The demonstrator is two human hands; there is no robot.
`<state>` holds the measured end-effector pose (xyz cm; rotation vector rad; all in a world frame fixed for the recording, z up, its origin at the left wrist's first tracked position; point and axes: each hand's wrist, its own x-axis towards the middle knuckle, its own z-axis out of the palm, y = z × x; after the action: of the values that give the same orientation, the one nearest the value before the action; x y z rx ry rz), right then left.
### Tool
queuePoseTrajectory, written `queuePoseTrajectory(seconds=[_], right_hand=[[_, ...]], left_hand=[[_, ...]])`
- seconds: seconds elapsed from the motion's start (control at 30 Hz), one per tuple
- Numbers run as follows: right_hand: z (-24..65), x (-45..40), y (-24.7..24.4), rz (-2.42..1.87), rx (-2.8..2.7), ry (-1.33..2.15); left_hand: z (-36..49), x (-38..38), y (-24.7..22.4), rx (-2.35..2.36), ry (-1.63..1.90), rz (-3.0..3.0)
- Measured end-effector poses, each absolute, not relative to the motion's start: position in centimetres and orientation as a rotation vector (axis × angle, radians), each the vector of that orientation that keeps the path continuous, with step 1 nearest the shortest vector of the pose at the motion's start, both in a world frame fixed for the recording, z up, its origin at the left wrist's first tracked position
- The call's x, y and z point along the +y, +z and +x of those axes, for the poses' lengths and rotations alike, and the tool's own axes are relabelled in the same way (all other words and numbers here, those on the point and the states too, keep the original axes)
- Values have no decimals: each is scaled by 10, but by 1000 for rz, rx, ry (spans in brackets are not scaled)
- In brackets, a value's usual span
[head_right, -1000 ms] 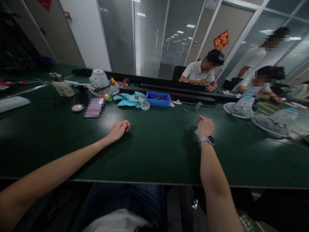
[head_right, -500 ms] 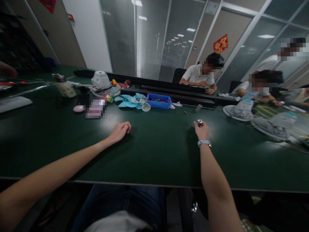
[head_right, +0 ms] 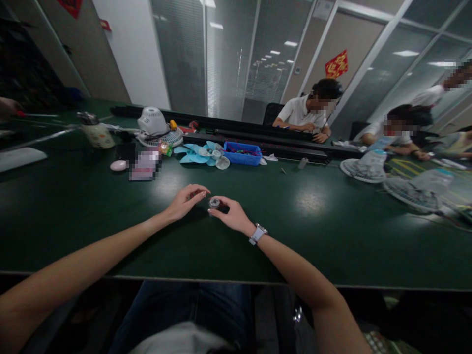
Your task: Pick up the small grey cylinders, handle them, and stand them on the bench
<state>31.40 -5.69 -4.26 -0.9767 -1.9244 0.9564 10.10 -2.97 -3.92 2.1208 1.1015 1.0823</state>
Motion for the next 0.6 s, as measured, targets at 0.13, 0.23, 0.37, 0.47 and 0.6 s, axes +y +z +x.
queuePoseTrajectory(seconds=[0.13,0.23,0.37,0.47,0.6], right_hand=[[315,-60,-42,-982,-1976,932],[316,-60,-41,-981,-1982,929],[315,-62,-41,-1005,-1998,920],[315,-62,-42,-1011,-1988,925],[316,-61,-44,-1003,-1957,965]], left_hand=[[108,-38,-36,989,1047,2256],[112,-39,-36,1018,1035,2265],[114,-36,-33,1056,1014,2220],[112,-31,-31,1108,1091,2159],[105,-17,-38,1239,1103,2163]])
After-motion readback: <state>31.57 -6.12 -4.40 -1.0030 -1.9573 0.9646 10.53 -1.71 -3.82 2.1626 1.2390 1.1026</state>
